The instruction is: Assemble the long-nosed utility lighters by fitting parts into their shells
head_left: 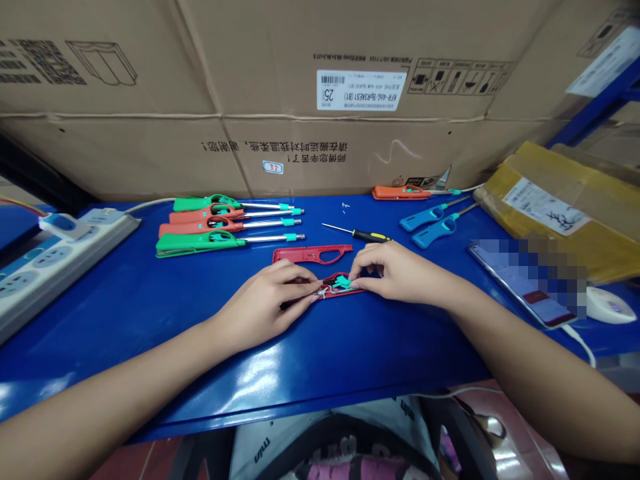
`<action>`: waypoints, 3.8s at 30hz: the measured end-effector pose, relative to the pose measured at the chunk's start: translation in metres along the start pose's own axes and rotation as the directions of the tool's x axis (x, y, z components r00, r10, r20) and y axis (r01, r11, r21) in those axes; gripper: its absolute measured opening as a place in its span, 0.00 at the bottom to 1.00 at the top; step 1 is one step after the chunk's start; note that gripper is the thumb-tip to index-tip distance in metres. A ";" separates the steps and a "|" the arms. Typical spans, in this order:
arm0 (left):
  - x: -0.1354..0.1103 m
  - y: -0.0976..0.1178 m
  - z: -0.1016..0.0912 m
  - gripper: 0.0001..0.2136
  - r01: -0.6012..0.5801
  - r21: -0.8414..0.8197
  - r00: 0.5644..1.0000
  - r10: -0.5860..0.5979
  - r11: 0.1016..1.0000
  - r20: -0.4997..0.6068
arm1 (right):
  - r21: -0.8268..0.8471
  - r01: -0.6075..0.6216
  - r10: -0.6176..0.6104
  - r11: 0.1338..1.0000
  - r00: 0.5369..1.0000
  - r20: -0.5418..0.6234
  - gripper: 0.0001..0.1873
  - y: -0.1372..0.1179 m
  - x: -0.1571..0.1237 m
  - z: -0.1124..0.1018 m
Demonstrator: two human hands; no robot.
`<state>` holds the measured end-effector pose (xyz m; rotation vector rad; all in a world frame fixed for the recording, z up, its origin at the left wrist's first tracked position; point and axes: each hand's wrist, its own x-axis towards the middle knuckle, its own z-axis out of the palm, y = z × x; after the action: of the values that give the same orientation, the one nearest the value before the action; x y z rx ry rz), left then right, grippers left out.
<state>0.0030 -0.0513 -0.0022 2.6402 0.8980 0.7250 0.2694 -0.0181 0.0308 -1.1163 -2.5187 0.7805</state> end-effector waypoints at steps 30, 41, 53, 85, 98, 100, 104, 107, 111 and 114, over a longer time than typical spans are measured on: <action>-0.001 0.001 -0.002 0.11 0.018 -0.043 1.000 -0.018 0.999 0.010 | -0.291 0.370 -0.364 0.882 0.928 0.077 0.08 -0.002 -0.004 0.001; 0.004 0.017 -0.004 0.13 0.301 -0.145 0.954 -0.297 0.943 0.047 | -0.495 0.481 -0.509 0.723 0.856 0.089 0.10 -0.011 -0.004 0.018; 0.000 0.011 0.002 0.10 0.243 -0.159 0.968 -0.250 0.957 -0.021 | -0.053 0.155 -0.159 0.986 0.984 -0.078 0.18 -0.006 0.002 0.020; 0.003 0.008 0.002 0.15 0.316 -0.313 0.947 -0.320 0.896 0.042 | -0.212 0.471 -0.493 0.856 0.868 -0.060 0.08 -0.009 -0.002 0.018; 0.003 0.009 0.003 0.14 0.304 -0.291 0.950 -0.311 0.907 0.021 | -0.281 0.448 -0.475 0.848 0.879 -0.032 0.10 -0.007 -0.002 0.020; 0.003 0.009 0.003 0.14 0.301 -0.288 0.951 -0.309 0.909 0.016 | -0.275 0.441 -0.467 0.855 0.883 -0.036 0.10 -0.007 -0.002 0.020; 0.003 0.008 0.003 0.15 0.316 -0.292 0.946 -0.323 0.903 0.023 | -0.290 0.451 -0.486 0.844 0.872 -0.057 0.11 -0.009 -0.002 0.020; 0.003 0.007 0.004 0.15 0.311 -0.301 0.949 -0.314 0.902 0.038 | -0.318 0.472 -0.516 0.822 0.854 -0.066 0.11 -0.009 -0.002 0.021; 0.002 0.005 0.004 0.15 0.306 -0.316 0.950 -0.307 0.898 0.047 | -0.317 0.483 -0.533 0.816 0.842 -0.088 0.11 -0.009 -0.002 0.022; 0.002 0.004 0.005 0.16 0.323 -0.333 0.945 -0.323 0.886 0.057 | -0.322 0.479 -0.528 0.817 0.845 -0.084 0.11 -0.009 -0.002 0.021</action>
<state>0.0087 -0.0539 -0.0038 2.1214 1.0720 0.7179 0.2556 -0.0319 0.0184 -0.4938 -2.6457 0.1649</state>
